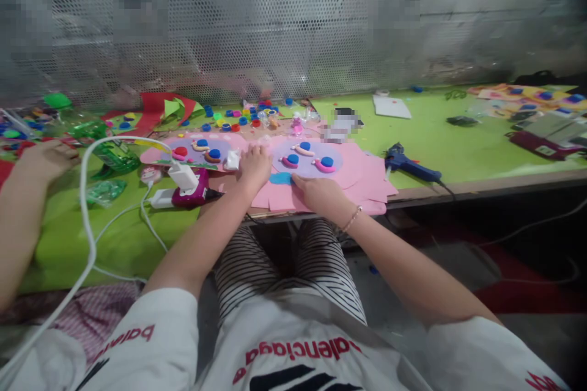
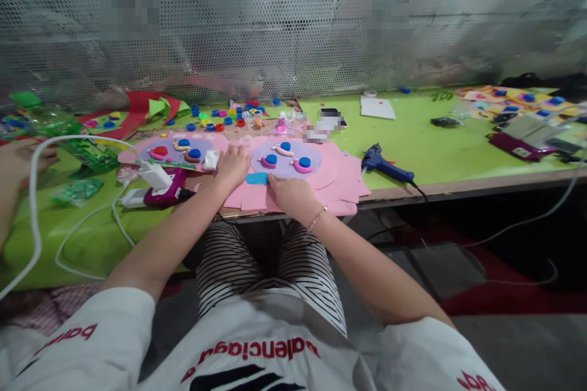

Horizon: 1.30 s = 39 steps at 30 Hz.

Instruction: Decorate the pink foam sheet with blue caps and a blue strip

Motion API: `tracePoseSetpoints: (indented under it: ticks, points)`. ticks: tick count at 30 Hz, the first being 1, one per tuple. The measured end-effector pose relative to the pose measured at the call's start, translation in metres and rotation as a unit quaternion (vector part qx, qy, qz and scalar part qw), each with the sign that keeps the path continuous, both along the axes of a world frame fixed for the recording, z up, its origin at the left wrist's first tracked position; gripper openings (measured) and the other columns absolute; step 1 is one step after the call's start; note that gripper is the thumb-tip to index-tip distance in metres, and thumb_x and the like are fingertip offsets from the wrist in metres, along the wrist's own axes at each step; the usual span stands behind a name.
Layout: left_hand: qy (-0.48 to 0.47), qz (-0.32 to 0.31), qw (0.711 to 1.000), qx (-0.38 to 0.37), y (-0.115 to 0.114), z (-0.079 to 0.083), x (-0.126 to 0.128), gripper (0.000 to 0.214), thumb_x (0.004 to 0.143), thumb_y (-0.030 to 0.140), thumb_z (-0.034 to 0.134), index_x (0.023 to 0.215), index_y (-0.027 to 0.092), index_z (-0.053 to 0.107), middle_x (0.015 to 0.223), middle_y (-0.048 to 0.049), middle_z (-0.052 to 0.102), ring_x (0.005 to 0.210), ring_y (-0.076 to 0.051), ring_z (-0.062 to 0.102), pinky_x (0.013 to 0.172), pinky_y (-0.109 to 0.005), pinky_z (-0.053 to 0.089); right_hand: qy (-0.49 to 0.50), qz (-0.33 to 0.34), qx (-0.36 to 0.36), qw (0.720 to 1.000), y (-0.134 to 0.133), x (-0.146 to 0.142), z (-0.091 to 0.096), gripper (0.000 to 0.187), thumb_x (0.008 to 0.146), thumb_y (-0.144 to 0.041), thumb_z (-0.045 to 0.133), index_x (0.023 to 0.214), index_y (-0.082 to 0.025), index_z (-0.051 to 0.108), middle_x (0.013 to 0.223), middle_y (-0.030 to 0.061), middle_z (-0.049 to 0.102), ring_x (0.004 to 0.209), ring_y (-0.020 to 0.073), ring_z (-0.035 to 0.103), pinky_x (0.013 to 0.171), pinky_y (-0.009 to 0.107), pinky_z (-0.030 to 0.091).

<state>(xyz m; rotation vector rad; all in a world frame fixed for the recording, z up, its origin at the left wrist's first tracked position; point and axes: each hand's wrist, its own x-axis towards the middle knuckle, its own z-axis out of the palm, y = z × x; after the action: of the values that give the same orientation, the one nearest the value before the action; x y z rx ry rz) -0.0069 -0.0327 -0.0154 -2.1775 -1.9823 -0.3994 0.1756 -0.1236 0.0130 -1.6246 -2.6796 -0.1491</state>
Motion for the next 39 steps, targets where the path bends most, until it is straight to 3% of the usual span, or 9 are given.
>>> tracePoseSetpoints:
  ticks: [4,8,12,18,25,27,31,35,39]
  points:
    - [-0.086,-0.017,0.996,-0.033,0.010,0.005,-0.009,0.042,0.098,0.034,0.028,0.130,0.014,0.048,0.130,-0.0171,0.054,0.126,-0.028,0.048,0.106,-0.048,0.034,-0.007,0.000,0.003,1.000,-0.004,0.006,-0.002,0.042,0.096,-0.017,0.036,0.137,-0.012,0.043,0.103,0.0156,0.071,0.083,0.0256,0.070,0.063,0.031,0.048]
    - [-0.144,-0.039,0.989,0.004,0.013,0.011,-0.007,0.051,0.097,0.037,0.030,0.143,0.014,0.032,0.148,-0.0160,0.039,0.138,-0.025,0.035,0.113,-0.042,0.029,0.014,-0.006,0.000,1.000,-0.005,0.010,-0.005,0.044,0.095,-0.017,0.037,0.139,-0.013,0.042,0.109,0.0158,0.070,0.087,0.0244,0.070,0.069,0.031,0.049]
    - [-0.079,-0.065,0.994,-0.035,0.001,0.006,0.005,0.065,0.096,0.042,0.031,0.148,0.004,0.022,0.156,-0.0187,0.023,0.146,-0.030,0.016,0.118,-0.049,0.015,0.023,-0.004,0.002,1.000,-0.006,0.011,-0.005,0.043,0.095,-0.016,0.037,0.137,-0.014,0.043,0.111,0.0155,0.070,0.088,0.0237,0.070,0.070,0.030,0.049]
    - [-0.031,-0.041,0.990,-0.133,-0.005,-0.005,0.007,0.077,0.093,0.060,0.020,0.152,0.011,0.015,0.159,-0.0154,0.015,0.148,-0.030,0.009,0.117,-0.055,0.013,0.004,-0.014,0.001,1.000,-0.010,0.013,-0.001,0.040,0.095,-0.016,0.037,0.134,-0.014,0.046,0.107,0.0161,0.071,0.085,0.0242,0.070,0.069,0.031,0.049]
    - [-0.078,-0.103,0.991,-0.032,-0.008,0.015,0.004,0.061,0.098,0.043,0.022,0.148,0.008,0.022,0.156,-0.0186,0.024,0.146,-0.030,0.017,0.117,-0.052,0.016,0.088,-0.010,0.013,0.996,-0.011,0.018,-0.014,0.046,0.090,-0.010,0.039,0.135,-0.010,0.048,0.116,0.0179,0.068,0.094,0.0274,0.069,0.077,0.037,0.053]
    - [-0.090,-0.164,0.982,-0.006,-0.018,0.027,0.003,0.054,0.099,0.036,0.025,0.144,0.009,0.032,0.151,-0.0179,0.035,0.142,-0.026,0.028,0.117,-0.043,0.022,0.183,-0.025,0.009,0.983,-0.007,0.023,-0.021,0.049,0.086,-0.008,0.040,0.134,-0.012,0.051,0.123,0.0159,0.065,0.106,0.0269,0.065,0.088,0.038,0.052]
    - [-0.008,-0.293,0.953,-0.078,-0.056,0.033,0.007,0.044,0.096,0.034,0.034,0.127,0.009,0.053,0.133,-0.0169,0.054,0.127,-0.025,0.048,0.110,-0.038,0.034,0.384,-0.053,-0.005,0.922,0.001,0.033,-0.030,0.059,0.080,-0.005,0.036,0.137,-0.011,0.050,0.139,0.0118,0.053,0.131,0.0225,0.048,0.108,0.038,0.040]
    - [0.021,-0.234,0.969,-0.075,-0.091,0.017,0.019,0.050,0.096,0.041,0.036,0.130,0.007,0.050,0.138,-0.0189,0.050,0.129,-0.029,0.046,0.108,-0.041,0.037,0.480,-0.062,-0.044,0.874,0.005,0.037,-0.030,0.057,0.080,-0.008,0.034,0.133,-0.008,0.054,0.141,0.0108,0.050,0.135,0.0189,0.042,0.114,0.039,0.032]
    - [0.012,-0.200,0.979,-0.046,-0.099,0.009,0.031,0.058,0.095,0.049,0.036,0.134,0.008,0.045,0.137,-0.0183,0.051,0.130,-0.028,0.046,0.109,-0.038,0.035,0.534,-0.040,-0.084,0.841,0.008,0.040,-0.031,0.056,0.076,-0.008,0.035,0.128,-0.008,0.058,0.137,0.0102,0.055,0.134,0.0182,0.043,0.116,0.040,0.028]
